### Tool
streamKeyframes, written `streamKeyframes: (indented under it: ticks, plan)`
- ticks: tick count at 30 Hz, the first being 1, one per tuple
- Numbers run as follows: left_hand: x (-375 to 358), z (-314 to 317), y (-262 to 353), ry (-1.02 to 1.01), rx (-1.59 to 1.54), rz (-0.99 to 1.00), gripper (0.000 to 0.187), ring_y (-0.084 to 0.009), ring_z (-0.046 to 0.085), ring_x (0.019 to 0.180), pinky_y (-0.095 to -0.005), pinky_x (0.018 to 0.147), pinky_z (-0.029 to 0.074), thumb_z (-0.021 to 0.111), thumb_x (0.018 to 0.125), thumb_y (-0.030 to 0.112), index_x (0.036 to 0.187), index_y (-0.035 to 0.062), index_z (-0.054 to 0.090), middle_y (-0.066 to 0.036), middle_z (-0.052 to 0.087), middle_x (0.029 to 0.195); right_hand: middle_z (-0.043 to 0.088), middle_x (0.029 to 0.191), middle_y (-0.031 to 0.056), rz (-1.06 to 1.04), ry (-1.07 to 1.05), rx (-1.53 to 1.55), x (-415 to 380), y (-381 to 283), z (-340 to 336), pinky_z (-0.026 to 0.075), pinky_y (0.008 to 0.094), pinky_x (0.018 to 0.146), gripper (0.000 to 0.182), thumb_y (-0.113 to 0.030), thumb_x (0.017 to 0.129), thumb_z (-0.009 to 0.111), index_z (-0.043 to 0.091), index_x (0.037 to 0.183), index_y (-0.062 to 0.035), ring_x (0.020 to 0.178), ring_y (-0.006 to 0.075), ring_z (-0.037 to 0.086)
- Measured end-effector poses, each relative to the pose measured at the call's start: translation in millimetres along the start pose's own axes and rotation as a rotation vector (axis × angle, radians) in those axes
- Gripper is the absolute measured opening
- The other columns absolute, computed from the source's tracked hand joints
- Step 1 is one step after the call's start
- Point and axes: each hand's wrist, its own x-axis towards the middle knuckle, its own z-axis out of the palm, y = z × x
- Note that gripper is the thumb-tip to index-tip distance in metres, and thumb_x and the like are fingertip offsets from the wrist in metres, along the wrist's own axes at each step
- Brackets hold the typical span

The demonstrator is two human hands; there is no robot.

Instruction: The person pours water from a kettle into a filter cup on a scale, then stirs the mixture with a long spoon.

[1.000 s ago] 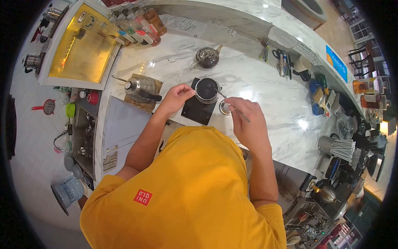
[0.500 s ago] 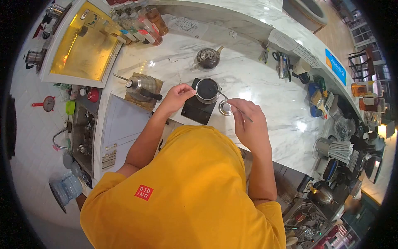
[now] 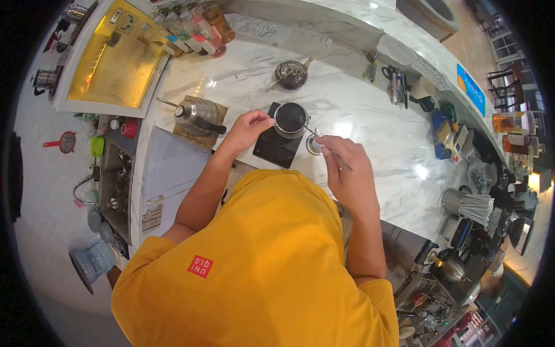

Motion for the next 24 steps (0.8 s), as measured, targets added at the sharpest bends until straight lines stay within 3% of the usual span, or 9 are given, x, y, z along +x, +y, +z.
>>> streamKeyframes:
  ticks: [13, 22, 24]
  plan:
    - [-1.7, 0.3, 4.3, -0.006, -0.003, -0.010, 0.019, -0.0078, 0.054, 0.076, -0.0246, 0.073, 0.046, 0.073, 0.090, 0.022, 0.093, 0.0035, 0.070, 0.001, 0.065, 0.083, 0.070, 0.099, 0.0118, 0.024, 0.011, 0.028, -5.3, 1.8, 5.9, 0.048, 0.0360, 0.078, 0.018, -0.002, 0.092, 0.060, 0.067, 0.108, -0.0061, 0.086, 0.0324, 0.063]
    - [0.7, -0.5, -1.6, -0.001, 0.003, -0.009, 0.019, -0.0076, 0.055, 0.077, -0.0242, 0.073, 0.046, 0.073, 0.090, 0.022, 0.093, 0.0039, 0.069, 0.001, 0.065, 0.083, 0.070, 0.100, 0.0119, 0.216, -0.008, -0.006, -10.5, 0.1, 1.2, 0.048, 0.0361, 0.078, 0.019, -0.001, 0.091, 0.060, 0.068, 0.108, -0.0067, 0.087, 0.0315, 0.064]
    - [2.3, -0.5, -1.2, -0.023, -0.032, 0.002, 0.019, -0.0076, 0.054, 0.077, -0.0244, 0.073, 0.046, 0.073, 0.090, 0.023, 0.092, 0.0041, 0.069, 0.001, 0.064, 0.082, 0.070, 0.099, 0.0118, 0.106, 0.043, 0.021, -12.8, 1.9, 9.8, 0.048, 0.0364, 0.077, 0.019, -0.001, 0.091, 0.060, 0.068, 0.108, -0.0070, 0.085, 0.0318, 0.063]
